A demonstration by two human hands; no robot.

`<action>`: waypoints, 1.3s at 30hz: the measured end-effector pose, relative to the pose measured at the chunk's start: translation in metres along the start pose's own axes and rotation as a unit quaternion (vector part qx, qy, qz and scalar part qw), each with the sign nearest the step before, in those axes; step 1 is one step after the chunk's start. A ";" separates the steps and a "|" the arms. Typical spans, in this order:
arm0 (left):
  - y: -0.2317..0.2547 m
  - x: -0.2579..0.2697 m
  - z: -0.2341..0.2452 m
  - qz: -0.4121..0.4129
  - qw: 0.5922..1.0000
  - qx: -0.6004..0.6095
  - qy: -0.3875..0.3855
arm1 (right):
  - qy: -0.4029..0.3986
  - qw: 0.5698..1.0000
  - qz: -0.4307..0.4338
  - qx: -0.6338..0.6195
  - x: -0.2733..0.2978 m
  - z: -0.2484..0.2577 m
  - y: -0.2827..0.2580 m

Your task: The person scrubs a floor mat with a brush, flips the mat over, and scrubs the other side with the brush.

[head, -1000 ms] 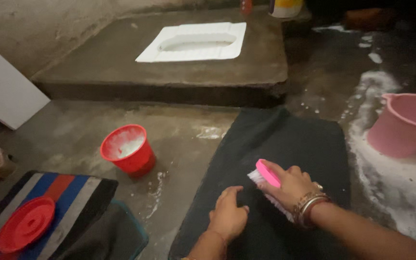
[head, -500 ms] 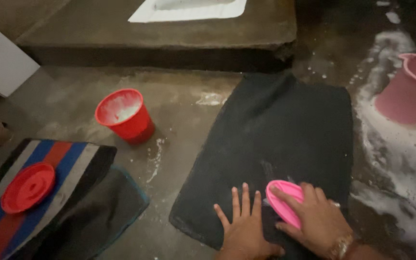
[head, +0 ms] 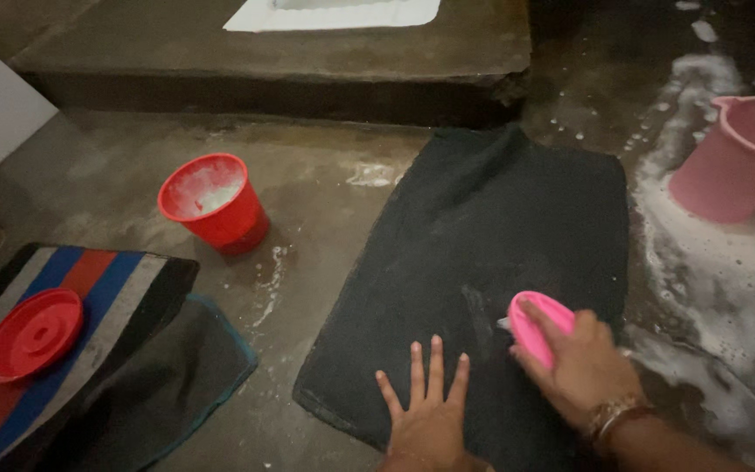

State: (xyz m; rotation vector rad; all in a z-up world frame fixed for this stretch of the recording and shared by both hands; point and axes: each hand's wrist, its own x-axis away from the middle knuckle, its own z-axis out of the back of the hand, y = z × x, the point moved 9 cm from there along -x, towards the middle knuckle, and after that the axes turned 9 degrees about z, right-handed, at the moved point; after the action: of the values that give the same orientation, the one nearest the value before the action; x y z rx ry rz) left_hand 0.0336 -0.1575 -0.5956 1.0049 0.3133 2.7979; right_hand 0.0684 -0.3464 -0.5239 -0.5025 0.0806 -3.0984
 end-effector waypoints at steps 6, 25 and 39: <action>-0.001 -0.007 -0.010 -0.017 1.000 0.010 -0.006 | -0.105 0.985 0.138 0.002 0.034 -0.105 -0.021; 0.014 0.037 0.024 -0.012 1.000 -0.005 -0.008 | -0.071 0.961 0.267 -0.030 0.056 -0.107 0.006; 0.020 0.041 0.034 0.016 0.999 -0.026 -0.044 | -0.093 0.958 0.271 0.031 0.082 -0.119 -0.013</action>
State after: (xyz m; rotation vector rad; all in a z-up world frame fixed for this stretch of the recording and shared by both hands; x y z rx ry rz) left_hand 0.0223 -0.1632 -0.5405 1.1287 0.2149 2.7647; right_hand -0.0475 -0.3283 -0.6104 -0.6393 0.0993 -2.5006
